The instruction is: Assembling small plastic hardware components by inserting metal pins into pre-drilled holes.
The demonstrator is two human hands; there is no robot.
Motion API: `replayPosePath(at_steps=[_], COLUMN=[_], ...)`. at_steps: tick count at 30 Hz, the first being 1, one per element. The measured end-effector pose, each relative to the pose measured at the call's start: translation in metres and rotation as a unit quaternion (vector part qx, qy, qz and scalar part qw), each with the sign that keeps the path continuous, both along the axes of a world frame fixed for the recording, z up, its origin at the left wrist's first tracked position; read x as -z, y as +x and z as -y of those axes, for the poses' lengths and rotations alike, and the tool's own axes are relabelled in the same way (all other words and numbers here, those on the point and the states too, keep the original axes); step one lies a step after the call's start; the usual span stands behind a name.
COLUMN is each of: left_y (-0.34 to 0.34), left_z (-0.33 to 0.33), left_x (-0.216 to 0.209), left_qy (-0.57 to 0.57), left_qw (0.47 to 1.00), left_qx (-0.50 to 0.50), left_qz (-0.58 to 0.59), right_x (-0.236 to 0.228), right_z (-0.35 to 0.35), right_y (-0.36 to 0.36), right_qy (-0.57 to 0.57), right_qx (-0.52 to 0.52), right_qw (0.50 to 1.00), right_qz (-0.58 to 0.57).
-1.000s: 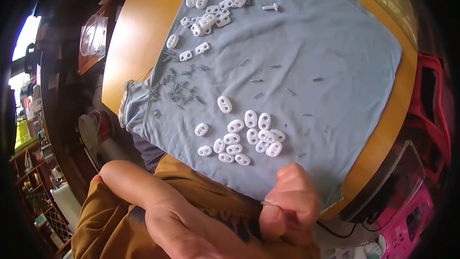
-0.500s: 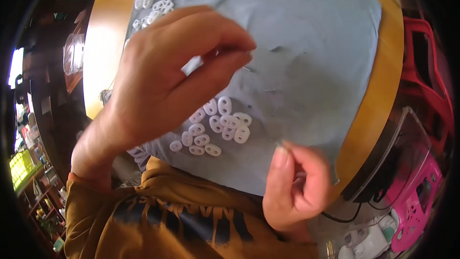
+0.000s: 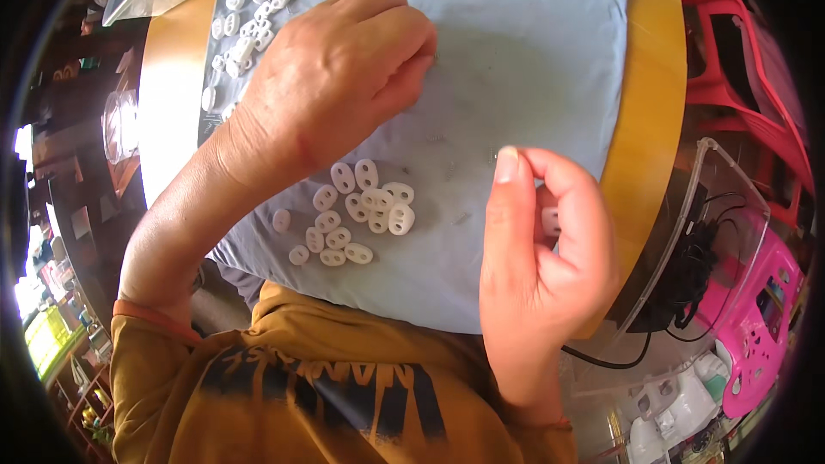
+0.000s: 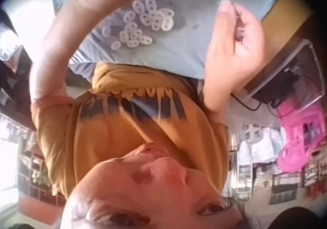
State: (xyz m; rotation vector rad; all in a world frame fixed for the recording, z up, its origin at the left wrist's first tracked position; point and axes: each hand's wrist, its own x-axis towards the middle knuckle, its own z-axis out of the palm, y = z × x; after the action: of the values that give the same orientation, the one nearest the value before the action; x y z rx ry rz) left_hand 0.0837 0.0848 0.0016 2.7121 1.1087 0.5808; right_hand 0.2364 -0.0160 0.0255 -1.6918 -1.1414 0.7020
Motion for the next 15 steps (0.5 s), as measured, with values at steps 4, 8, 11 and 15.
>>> replayPosePath(at_steps=[4, 8, 11, 15], left_y=[-0.007, -0.033, -0.045, -0.06], left_z=[0.031, 0.078, 0.104, 0.125], left_x=[-0.028, -0.049, -0.047, -0.04], left_qy=[-0.136, -0.384, -0.496, -0.523], left_qw=[0.974, 0.871, 0.801, 0.768], left_qx=[-0.088, -0.114, -0.107, -0.106], left_qz=[0.16, 0.286, 0.317, 0.355], right_x=[0.008, 0.015, 0.031, 0.019], right_z=[-0.015, -0.029, -0.031, -0.028], right_y=[-0.005, -0.008, -0.003, -0.014], right_qy=[0.015, 0.015, 0.019, 0.006], right_qx=[0.007, -0.031, -0.044, -0.049], right_qw=[1.0, 0.998, 0.993, 0.995], right_qz=[0.021, 0.061, 0.105, 0.088])
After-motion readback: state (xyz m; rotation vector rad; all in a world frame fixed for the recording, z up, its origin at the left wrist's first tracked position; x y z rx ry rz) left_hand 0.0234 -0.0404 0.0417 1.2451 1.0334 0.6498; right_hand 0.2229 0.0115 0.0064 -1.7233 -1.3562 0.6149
